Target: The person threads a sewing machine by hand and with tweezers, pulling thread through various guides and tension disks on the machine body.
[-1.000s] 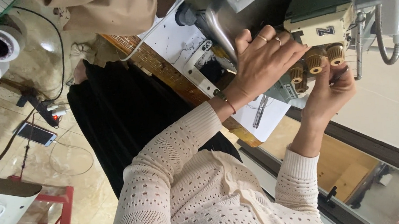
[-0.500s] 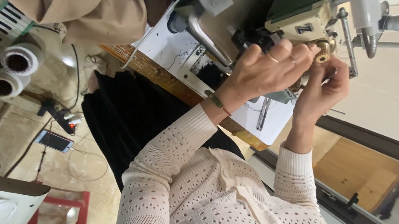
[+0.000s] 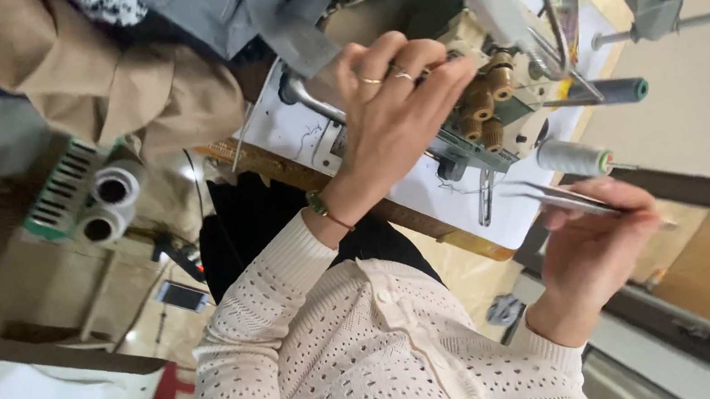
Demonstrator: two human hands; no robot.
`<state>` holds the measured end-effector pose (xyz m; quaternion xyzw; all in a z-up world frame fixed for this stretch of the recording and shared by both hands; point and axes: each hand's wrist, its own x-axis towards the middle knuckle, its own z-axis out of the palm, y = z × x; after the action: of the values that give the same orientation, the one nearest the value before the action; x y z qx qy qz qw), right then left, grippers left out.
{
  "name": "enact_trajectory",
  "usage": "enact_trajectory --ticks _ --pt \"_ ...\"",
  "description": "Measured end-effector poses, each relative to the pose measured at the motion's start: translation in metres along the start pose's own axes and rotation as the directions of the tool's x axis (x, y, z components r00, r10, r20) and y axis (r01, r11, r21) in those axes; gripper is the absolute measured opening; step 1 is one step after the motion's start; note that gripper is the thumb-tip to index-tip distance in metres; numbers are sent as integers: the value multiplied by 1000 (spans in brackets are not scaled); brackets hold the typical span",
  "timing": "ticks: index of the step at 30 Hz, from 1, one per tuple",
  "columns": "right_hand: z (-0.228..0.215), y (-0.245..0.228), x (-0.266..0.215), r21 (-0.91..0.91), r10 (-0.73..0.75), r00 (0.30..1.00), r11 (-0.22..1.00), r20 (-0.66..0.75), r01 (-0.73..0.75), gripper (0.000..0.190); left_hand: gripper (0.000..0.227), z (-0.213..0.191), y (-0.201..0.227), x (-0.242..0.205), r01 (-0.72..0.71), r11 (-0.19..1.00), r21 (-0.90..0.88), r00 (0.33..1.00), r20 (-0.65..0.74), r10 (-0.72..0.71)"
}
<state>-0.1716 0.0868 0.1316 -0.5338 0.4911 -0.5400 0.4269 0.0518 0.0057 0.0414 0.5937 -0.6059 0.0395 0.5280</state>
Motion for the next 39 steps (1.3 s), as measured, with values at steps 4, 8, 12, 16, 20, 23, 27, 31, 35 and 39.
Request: enact_trajectory --ticks 4,8,12,16,20,23,27,31,35,39 --pt "-16 12 -15 374 228 973 899 44 -228 16 16 -21 3 21 -34 999 14 999 -9 34" --pt "2 16 -28 193 94 994 976 48 -101 17 11 -32 1 29 -52 996 -76 990 124 61" --pt "44 14 -29 -210 -170 971 969 -166 134 9 15 -39 -3 26 -70 988 -137 975 200 97" --pt "57 28 -21 -440 -361 932 844 -44 306 20 8 -47 0 11 8 933 -360 974 215 75" --pt "83 22 -11 -571 -432 899 720 77 395 15 8 -53 1 3 80 929 -360 929 365 61" --pt "88 21 -11 -604 -448 885 674 122 425 10 8 -55 -1 4 80 929 -360 915 396 75" --pt "88 28 -18 -531 -419 908 768 7 359 6 8 -54 -9 8 75 925 -373 920 383 79" --pt "86 41 -24 -476 -412 908 815 -73 331 7 6 -58 -19 12 121 924 -363 897 438 54" --pt "90 44 -26 -478 -392 916 822 -83 308 6 5 -60 -22 10 192 903 -384 897 441 -3" --pt "92 47 -28 -452 -370 924 843 -95 291 7 7 -61 -22 8 304 856 -418 888 451 -95"
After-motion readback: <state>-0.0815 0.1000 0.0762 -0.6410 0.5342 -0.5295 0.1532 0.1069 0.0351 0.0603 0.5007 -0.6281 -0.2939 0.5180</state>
